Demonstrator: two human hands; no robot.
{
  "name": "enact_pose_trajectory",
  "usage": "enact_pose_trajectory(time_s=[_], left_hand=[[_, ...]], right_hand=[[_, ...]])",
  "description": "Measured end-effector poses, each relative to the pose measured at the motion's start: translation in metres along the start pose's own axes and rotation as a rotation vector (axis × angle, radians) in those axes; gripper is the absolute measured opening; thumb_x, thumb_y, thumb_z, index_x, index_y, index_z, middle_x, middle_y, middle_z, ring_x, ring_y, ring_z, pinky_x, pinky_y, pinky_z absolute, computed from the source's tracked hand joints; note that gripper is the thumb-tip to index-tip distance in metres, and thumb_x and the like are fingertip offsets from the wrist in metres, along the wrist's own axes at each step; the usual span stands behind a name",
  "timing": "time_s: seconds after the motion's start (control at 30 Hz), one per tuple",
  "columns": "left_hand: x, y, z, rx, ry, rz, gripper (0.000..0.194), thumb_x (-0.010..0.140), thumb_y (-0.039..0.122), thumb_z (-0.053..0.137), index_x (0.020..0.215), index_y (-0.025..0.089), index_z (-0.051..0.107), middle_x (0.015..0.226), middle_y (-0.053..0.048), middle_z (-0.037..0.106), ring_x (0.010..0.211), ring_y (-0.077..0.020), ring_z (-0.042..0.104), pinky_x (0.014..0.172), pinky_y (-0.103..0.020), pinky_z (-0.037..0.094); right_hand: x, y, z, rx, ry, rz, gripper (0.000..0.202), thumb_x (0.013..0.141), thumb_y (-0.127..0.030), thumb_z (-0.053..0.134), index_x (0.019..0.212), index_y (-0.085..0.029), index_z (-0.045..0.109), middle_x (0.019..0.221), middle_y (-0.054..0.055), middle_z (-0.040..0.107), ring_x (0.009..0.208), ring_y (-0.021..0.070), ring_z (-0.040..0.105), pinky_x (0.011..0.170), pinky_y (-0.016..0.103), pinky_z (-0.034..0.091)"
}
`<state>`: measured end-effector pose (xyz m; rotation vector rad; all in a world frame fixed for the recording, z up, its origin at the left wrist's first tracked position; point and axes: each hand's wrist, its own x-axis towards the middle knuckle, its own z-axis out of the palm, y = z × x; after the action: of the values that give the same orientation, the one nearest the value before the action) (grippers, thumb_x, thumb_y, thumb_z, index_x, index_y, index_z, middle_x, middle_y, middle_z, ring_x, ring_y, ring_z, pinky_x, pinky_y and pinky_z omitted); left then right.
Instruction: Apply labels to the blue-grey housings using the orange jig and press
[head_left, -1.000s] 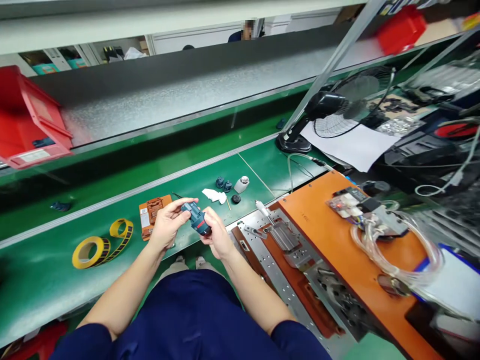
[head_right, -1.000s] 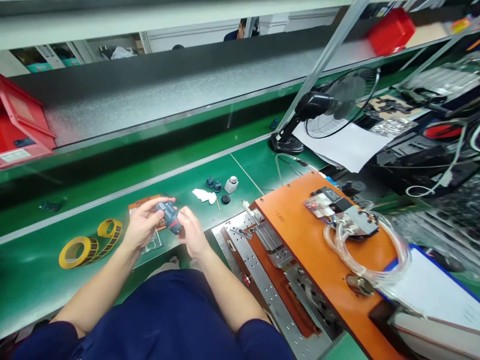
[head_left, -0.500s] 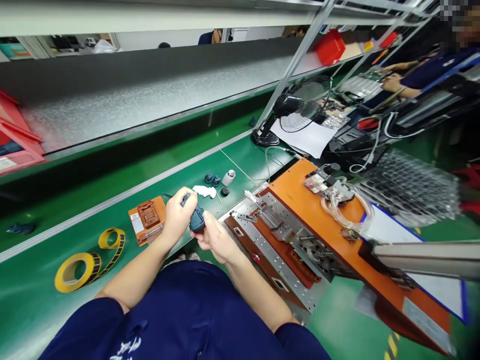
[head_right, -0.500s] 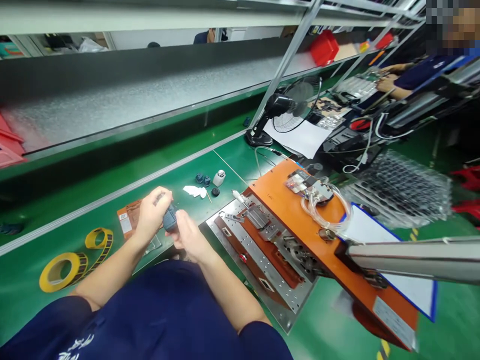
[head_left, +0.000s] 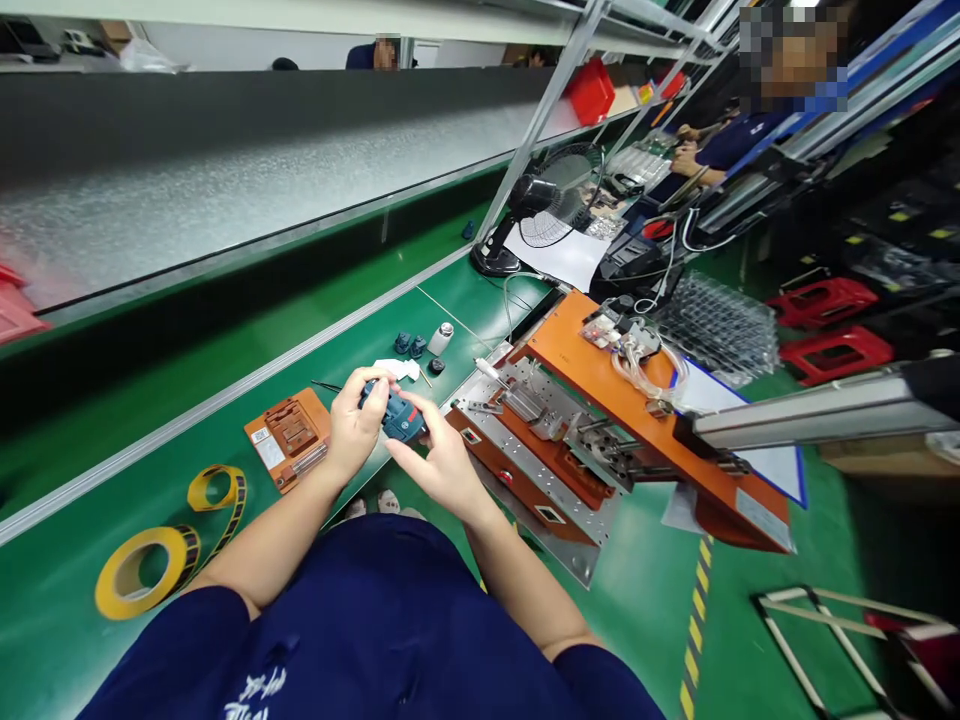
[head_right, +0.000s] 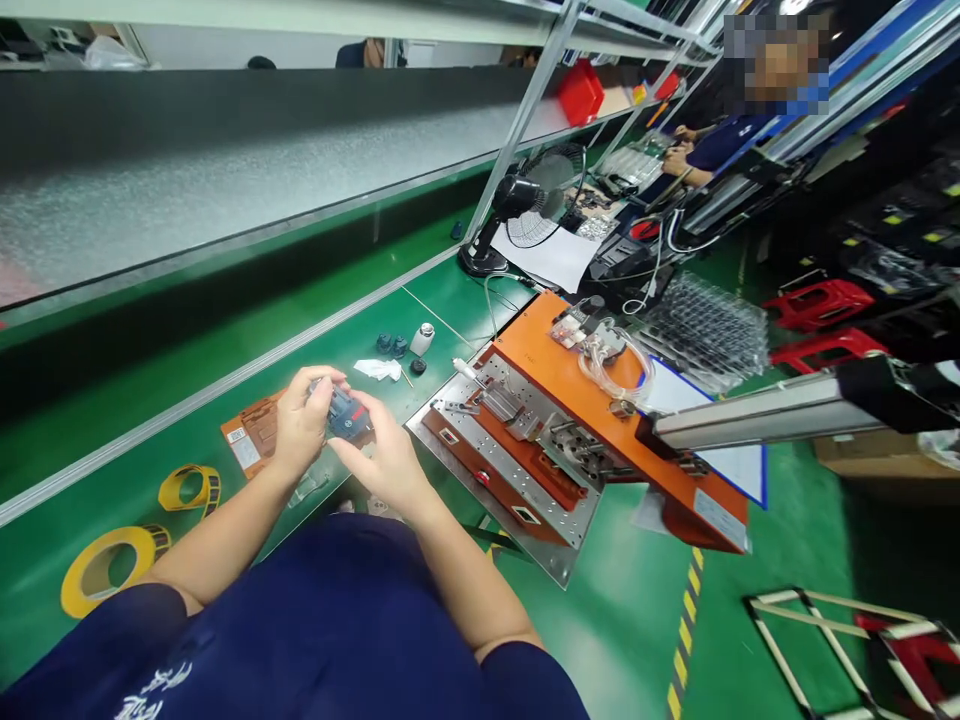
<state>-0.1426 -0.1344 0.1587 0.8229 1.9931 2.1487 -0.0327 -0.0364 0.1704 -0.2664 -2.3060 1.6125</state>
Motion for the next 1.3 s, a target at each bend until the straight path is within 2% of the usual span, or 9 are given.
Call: enact_pose_trajectory(time_s=[0.17, 0.27, 0.43, 0.53, 0.63, 0.73, 0.93, 1.13, 1.3], left_hand=[[-0.005, -0.001, -0.004, -0.170, -0.111, -0.089, 0.032, 0.096, 0.045, 0.055, 0.112, 0.021, 0.068, 0.107, -0.007, 0.072, 0.107, -0.0216, 0.065, 0.095, -0.033, 0.050], [-0.011, -0.006, -0.003, -0.272, -0.172, -0.144, 0.034, 0.095, 0.045, 0.056, 0.117, 0.022, 0.067, 0.115, -0.009, 0.071, 0.116, -0.0232, 0.063, 0.101, -0.036, 0.048], [-0.027, -0.010, 0.005, -0.498, -0.312, -0.252, 0.054, 0.090, 0.047, 0.065, 0.139, 0.027, 0.051, 0.142, -0.011, 0.058, 0.125, -0.0243, 0.058, 0.102, -0.036, 0.051], [-0.035, -0.007, 0.013, -0.573, -0.426, -0.291, 0.079, 0.077, 0.034, 0.081, 0.145, 0.034, 0.042, 0.153, -0.011, 0.045, 0.122, -0.0238, 0.061, 0.098, -0.035, 0.054], [-0.037, -0.001, 0.025, -0.584, -0.460, -0.354, 0.071, 0.074, 0.030, 0.083, 0.136, 0.033, 0.049, 0.148, -0.011, 0.048, 0.104, -0.0205, 0.067, 0.089, -0.035, 0.059], [-0.038, 0.006, 0.042, -0.591, -0.464, -0.377, 0.061, 0.073, 0.030, 0.084, 0.126, 0.031, 0.055, 0.142, -0.009, 0.052, 0.096, -0.0183, 0.069, 0.087, -0.035, 0.060], [-0.057, 0.009, 0.089, -0.474, -0.436, -0.460, 0.074, 0.073, 0.038, 0.083, 0.138, 0.036, 0.048, 0.147, -0.006, 0.053, 0.129, -0.0271, 0.058, 0.102, -0.035, 0.054], [-0.068, -0.018, 0.151, -0.237, -0.443, -0.566, 0.077, 0.070, 0.057, 0.078, 0.137, 0.033, 0.049, 0.129, -0.005, 0.066, 0.125, -0.0331, 0.062, 0.096, -0.040, 0.058], [-0.079, -0.042, 0.189, -0.123, -0.597, -0.400, 0.056, 0.062, 0.058, 0.080, 0.112, 0.036, 0.069, 0.133, -0.003, 0.063, 0.131, -0.0379, 0.056, 0.102, -0.046, 0.054]], right_hand=[[-0.012, 0.001, 0.008, -0.092, 0.163, 0.012, 0.059, 0.080, -0.036, 0.076, 0.132, -0.021, 0.052, 0.129, 0.011, 0.062, 0.109, 0.0221, 0.064, 0.091, 0.036, 0.056], [-0.020, 0.002, 0.009, -0.167, 0.225, 0.004, 0.061, 0.079, -0.038, 0.078, 0.132, -0.022, 0.054, 0.128, 0.011, 0.063, 0.113, 0.0242, 0.062, 0.095, 0.039, 0.054], [-0.035, 0.005, 0.005, -0.269, 0.331, 0.019, 0.061, 0.076, -0.038, 0.081, 0.130, -0.023, 0.055, 0.123, 0.010, 0.065, 0.113, 0.0255, 0.062, 0.099, 0.042, 0.051], [-0.043, 0.009, 0.000, -0.264, 0.376, 0.030, 0.058, 0.076, -0.032, 0.080, 0.127, -0.023, 0.056, 0.120, 0.009, 0.065, 0.107, 0.0244, 0.064, 0.095, 0.041, 0.052], [-0.051, 0.016, -0.009, -0.245, 0.389, 0.034, 0.057, 0.074, -0.033, 0.081, 0.125, -0.023, 0.057, 0.117, 0.009, 0.065, 0.104, 0.0237, 0.065, 0.092, 0.040, 0.054], [-0.058, 0.024, -0.023, -0.253, 0.408, 0.006, 0.057, 0.076, -0.038, 0.081, 0.126, -0.023, 0.056, 0.114, 0.009, 0.065, 0.102, 0.0232, 0.064, 0.089, 0.038, 0.054], [-0.081, 0.042, -0.057, -0.403, 0.475, -0.075, 0.058, 0.077, -0.040, 0.078, 0.126, -0.019, 0.056, 0.111, 0.011, 0.066, 0.099, 0.0255, 0.065, 0.086, 0.039, 0.054], [-0.104, 0.090, -0.086, -0.668, 0.463, -0.009, 0.063, 0.073, -0.040, 0.074, 0.128, -0.017, 0.054, 0.114, 0.014, 0.066, 0.098, 0.0316, 0.064, 0.083, 0.044, 0.056], [-0.130, 0.127, -0.106, -0.660, 0.528, 0.078, 0.068, 0.062, -0.035, 0.077, 0.125, -0.021, 0.054, 0.113, 0.012, 0.066, 0.098, 0.0322, 0.065, 0.083, 0.042, 0.056]])
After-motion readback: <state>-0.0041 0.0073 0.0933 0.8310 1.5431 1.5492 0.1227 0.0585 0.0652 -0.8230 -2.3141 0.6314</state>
